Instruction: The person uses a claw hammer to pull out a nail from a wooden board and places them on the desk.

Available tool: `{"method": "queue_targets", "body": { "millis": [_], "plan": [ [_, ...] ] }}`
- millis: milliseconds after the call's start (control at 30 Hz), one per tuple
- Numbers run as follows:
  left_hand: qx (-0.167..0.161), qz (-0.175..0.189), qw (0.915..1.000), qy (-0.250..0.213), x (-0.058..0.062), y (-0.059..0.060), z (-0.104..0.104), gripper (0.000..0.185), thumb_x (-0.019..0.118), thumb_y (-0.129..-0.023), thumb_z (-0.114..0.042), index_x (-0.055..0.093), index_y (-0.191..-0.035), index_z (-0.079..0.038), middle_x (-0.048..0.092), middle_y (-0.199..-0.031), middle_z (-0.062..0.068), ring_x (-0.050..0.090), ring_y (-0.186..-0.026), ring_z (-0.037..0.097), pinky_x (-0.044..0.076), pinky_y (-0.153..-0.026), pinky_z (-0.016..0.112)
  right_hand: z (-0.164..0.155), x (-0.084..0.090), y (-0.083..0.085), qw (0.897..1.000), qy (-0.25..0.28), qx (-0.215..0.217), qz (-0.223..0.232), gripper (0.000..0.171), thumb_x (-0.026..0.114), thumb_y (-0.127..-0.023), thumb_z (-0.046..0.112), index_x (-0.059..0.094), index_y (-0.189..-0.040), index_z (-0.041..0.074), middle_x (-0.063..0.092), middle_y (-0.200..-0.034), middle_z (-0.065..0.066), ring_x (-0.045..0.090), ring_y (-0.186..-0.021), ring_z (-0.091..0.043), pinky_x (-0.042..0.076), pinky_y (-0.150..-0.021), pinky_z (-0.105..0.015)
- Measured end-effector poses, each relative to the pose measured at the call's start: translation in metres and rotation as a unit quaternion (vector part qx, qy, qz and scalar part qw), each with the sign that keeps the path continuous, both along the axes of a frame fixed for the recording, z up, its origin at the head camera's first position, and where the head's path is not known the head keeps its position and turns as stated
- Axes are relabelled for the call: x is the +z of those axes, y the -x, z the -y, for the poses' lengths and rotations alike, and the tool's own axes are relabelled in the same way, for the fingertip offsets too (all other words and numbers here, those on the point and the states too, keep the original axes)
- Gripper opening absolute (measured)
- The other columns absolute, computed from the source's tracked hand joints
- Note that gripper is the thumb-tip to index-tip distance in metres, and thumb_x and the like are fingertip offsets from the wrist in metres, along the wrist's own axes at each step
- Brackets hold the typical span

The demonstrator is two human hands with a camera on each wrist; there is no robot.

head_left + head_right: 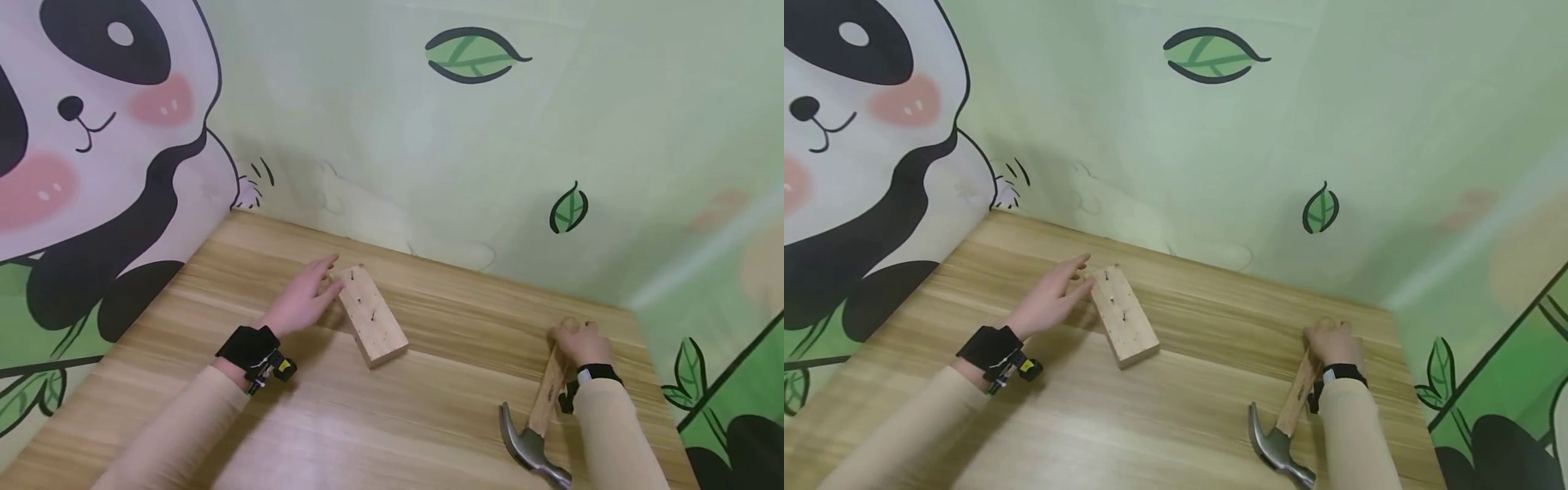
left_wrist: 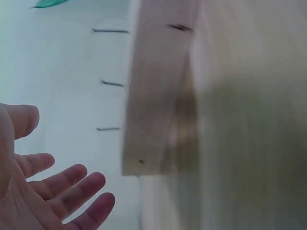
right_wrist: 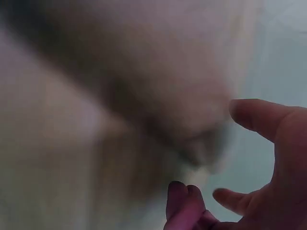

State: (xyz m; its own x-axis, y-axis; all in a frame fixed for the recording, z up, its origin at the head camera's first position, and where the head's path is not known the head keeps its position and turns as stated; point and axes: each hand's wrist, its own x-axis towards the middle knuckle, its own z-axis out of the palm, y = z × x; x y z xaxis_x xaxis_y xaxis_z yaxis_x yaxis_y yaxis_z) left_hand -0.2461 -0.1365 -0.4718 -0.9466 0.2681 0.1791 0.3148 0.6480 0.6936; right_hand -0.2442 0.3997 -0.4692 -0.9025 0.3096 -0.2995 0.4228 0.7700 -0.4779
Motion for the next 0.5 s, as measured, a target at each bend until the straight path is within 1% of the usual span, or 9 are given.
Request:
{"method": "queue_targets", "body": {
  "millis": [33, 100, 167, 233, 300, 367, 433, 467, 500],
  "plan": [
    [0.003, 0.001, 1.0, 0.0, -0.002, -0.001, 0.002, 0.065, 0.053, -0.114, -0.031, 0.029, -0.167, 0.0, 0.045, -0.159, 0.029, 0.052, -0.138, 0.046, 0.042, -0.114, 0.063, -0.002, -0.004, 0.0, 1.0, -0.002, -0.008, 0.003, 0.098, 0.055, -0.102, 0.046, 0.014, -0.157, -0.023, 0.027, -0.153, -0.053, 0.034, -0.14, -0.066, 0.041, -0.113, -0.067],
    [0.005, 0.006, 1.0, -0.004, -0.006, -0.001, 0.005, 0.063, 0.054, -0.114, -0.027, 0.03, -0.166, 0.0, 0.047, -0.157, 0.029, 0.054, -0.135, 0.047, 0.045, -0.111, 0.063, -0.006, -0.011, -0.001, 1.0, -0.014, -0.012, 0.007, 0.091, 0.058, -0.1, 0.048, 0.033, -0.149, -0.025, 0.044, -0.138, -0.052, 0.05, -0.126, -0.062, 0.053, -0.101, -0.061],
    [0.005, 0.014, 0.9999, -0.004, -0.01, -0.002, 0.009, 0.063, 0.054, -0.114, -0.027, 0.031, -0.166, -0.001, 0.048, -0.156, 0.029, 0.056, -0.133, 0.046, 0.048, -0.108, 0.063, -0.008, -0.014, -0.002, 1.0, -0.012, -0.005, 0.011, 0.075, 0.059, -0.1, 0.048, 0.055, -0.124, -0.023, 0.06, -0.113, -0.041, 0.063, -0.101, -0.051, 0.06, -0.08, -0.049],
    [0.003, 0.017, 0.9998, -0.006, -0.012, -0.003, 0.012, 0.063, 0.054, -0.114, -0.027, 0.031, -0.166, -0.001, 0.049, -0.155, 0.028, 0.058, -0.131, 0.045, 0.05, -0.106, 0.062, -0.01, -0.015, -0.003, 1.0, -0.005, 0.004, 0.017, 0.059, 0.061, -0.099, 0.047, 0.062, -0.092, -0.011, 0.063, -0.086, -0.024, 0.063, -0.076, -0.034, 0.055, -0.06, -0.037],
    [0.003, 0.019, 0.9998, -0.009, -0.013, -0.003, 0.014, 0.063, 0.055, -0.114, -0.027, 0.031, -0.166, -0.002, 0.049, -0.155, 0.027, 0.059, -0.129, 0.044, 0.05, -0.105, 0.062, -0.011, -0.014, -0.002, 0.999, -0.002, 0.02, 0.026, 0.051, 0.06, -0.099, 0.046, 0.058, -0.08, 0.0, 0.06, -0.078, -0.015, 0.059, -0.069, -0.026, 0.049, -0.055, -0.031],
    [0.005, 0.019, 0.9998, -0.01, -0.013, -0.004, 0.016, 0.063, 0.054, -0.114, -0.027, 0.031, -0.166, -0.002, 0.049, -0.155, 0.026, 0.06, -0.128, 0.042, 0.051, -0.104, 0.061, -0.013, -0.012, -0.001, 0.999, 0.021, 0.023, 0.027, 0.051, 0.058, -0.101, 0.045, 0.059, -0.087, -0.004, 0.061, -0.086, -0.02, 0.061, -0.075, -0.029, 0.051, -0.058, -0.029],
    [0.004, 0.019, 0.9997, -0.014, -0.012, -0.003, 0.017, 0.063, 0.055, -0.113, -0.027, 0.031, -0.166, -0.002, 0.05, -0.155, 0.026, 0.061, -0.126, 0.042, 0.052, -0.103, 0.061, -0.015, -0.009, -0.001, 0.997, 0.068, 0.015, 0.021, 0.063, 0.055, -0.104, 0.045, 0.059, -0.118, -0.016, 0.06, -0.114, -0.035, 0.062, -0.097, -0.036, 0.055, -0.072, -0.031],
    [0.003, 0.019, 0.9997, -0.014, -0.012, -0.003, 0.017, 0.063, 0.055, -0.113, -0.027, 0.031, -0.166, -0.002, 0.05, -0.155, 0.026, 0.062, -0.126, 0.041, 0.053, -0.103, 0.06, -0.015, -0.008, -0.002, 0.995, 0.094, 0.009, 0.014, 0.071, 0.052, -0.105, 0.045, 0.05, -0.135, -0.019, 0.053, -0.129, -0.04, 0.059, -0.108, -0.038, 0.054, -0.078, -0.032],
    [0.001, 0.018, 0.9997, -0.016, -0.012, -0.002, 0.017, 0.063, 0.055, -0.113, -0.026, 0.031, -0.166, -0.002, 0.05, -0.154, 0.027, 0.063, -0.124, 0.041, 0.053, -0.102, 0.059, -0.015, -0.008, -0.002, 0.992, 0.126, -0.002, 0.004, 0.076, 0.051, -0.106, 0.044, 0.04, -0.146, -0.02, 0.049, -0.139, -0.041, 0.059, -0.113, -0.037, 0.055, -0.082, -0.033]
  ]
}}
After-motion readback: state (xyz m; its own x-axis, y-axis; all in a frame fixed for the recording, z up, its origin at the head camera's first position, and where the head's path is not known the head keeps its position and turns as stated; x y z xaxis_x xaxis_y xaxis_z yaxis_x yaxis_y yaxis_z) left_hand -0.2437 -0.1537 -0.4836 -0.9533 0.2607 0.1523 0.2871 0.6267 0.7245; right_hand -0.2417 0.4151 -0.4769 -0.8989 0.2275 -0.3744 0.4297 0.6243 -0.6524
